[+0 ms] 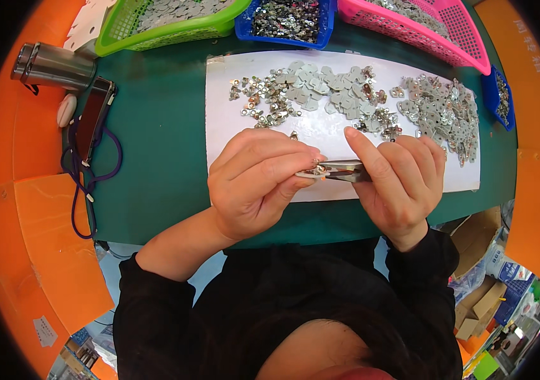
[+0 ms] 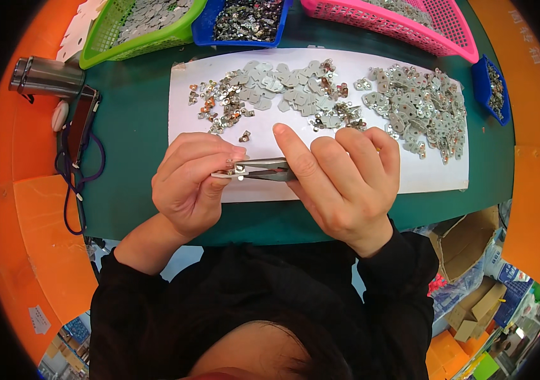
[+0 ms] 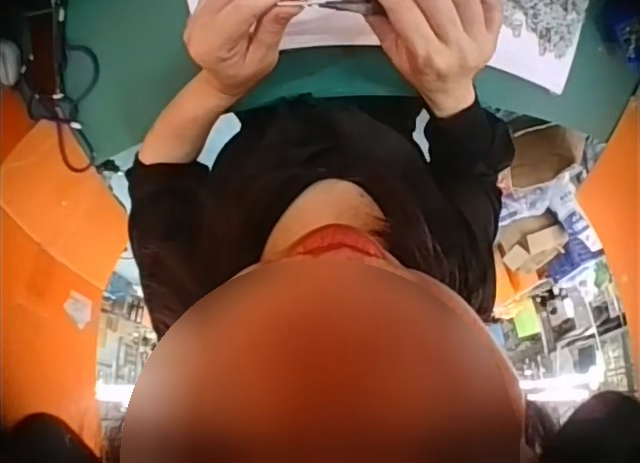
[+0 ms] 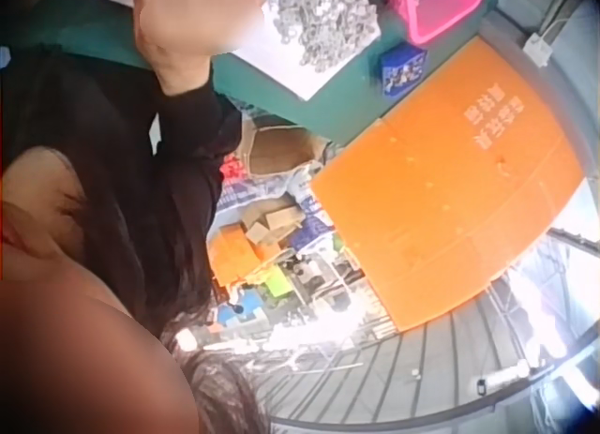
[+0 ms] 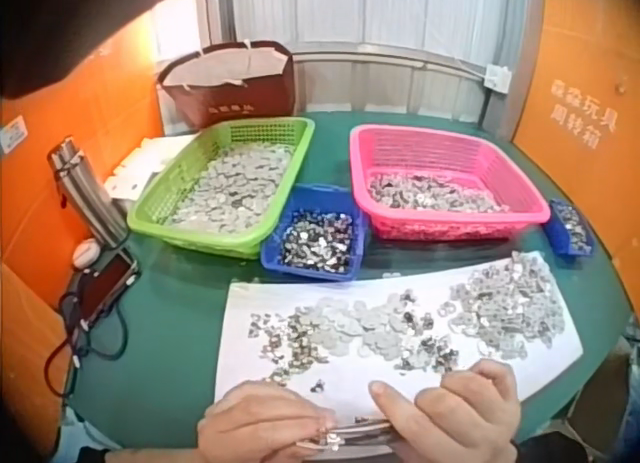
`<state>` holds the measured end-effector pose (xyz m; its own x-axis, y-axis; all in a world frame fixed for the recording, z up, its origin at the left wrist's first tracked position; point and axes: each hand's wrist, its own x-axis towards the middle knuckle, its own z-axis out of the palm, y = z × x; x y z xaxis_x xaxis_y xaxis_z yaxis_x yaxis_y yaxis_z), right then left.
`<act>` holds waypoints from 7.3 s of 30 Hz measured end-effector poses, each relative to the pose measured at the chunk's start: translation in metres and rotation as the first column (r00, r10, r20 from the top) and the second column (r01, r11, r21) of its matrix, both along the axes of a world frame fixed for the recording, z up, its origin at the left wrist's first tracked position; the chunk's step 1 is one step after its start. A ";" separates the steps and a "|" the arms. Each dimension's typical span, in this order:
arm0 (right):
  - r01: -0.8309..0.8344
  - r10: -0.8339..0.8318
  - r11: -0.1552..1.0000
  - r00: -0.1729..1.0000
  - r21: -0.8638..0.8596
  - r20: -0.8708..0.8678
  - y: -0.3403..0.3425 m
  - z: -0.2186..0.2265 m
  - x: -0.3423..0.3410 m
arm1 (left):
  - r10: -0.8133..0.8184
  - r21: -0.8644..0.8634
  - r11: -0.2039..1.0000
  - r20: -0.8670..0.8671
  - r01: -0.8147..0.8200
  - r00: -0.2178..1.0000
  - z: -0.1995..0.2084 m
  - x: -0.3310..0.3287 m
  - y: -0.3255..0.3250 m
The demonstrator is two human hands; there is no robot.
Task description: Assemble small metal and plastic components at a workbench using pliers.
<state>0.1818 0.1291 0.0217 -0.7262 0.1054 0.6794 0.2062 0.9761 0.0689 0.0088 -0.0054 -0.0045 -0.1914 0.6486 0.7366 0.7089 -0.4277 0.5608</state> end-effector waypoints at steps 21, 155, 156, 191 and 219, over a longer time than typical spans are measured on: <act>0.009 0.124 0.897 0.955 -0.442 0.271 -0.001 0.022 0.001 | -0.021 -0.211 0.977 0.098 0.041 0.995 0.009 0.001 0.001; -0.138 0.131 0.750 0.990 -0.647 -0.059 -0.003 0.006 -0.013 | 0.017 -0.163 0.899 0.941 0.407 0.338 0.002 0.009 0.008; -0.157 0.161 0.744 0.986 -0.649 -0.053 -0.010 0.009 -0.010 | 0.007 -0.140 0.842 0.968 0.521 0.250 0.001 0.006 0.004; 0.209 -0.167 0.924 0.974 -0.319 0.153 0.031 -0.024 0.012 | 0.127 -0.257 0.822 0.952 0.507 0.277 0.001 0.004 0.007; -0.137 0.124 0.484 0.988 -0.864 -0.088 -0.001 0.001 -0.010 | 0.060 -0.203 0.795 0.964 0.572 0.259 0.005 0.010 0.001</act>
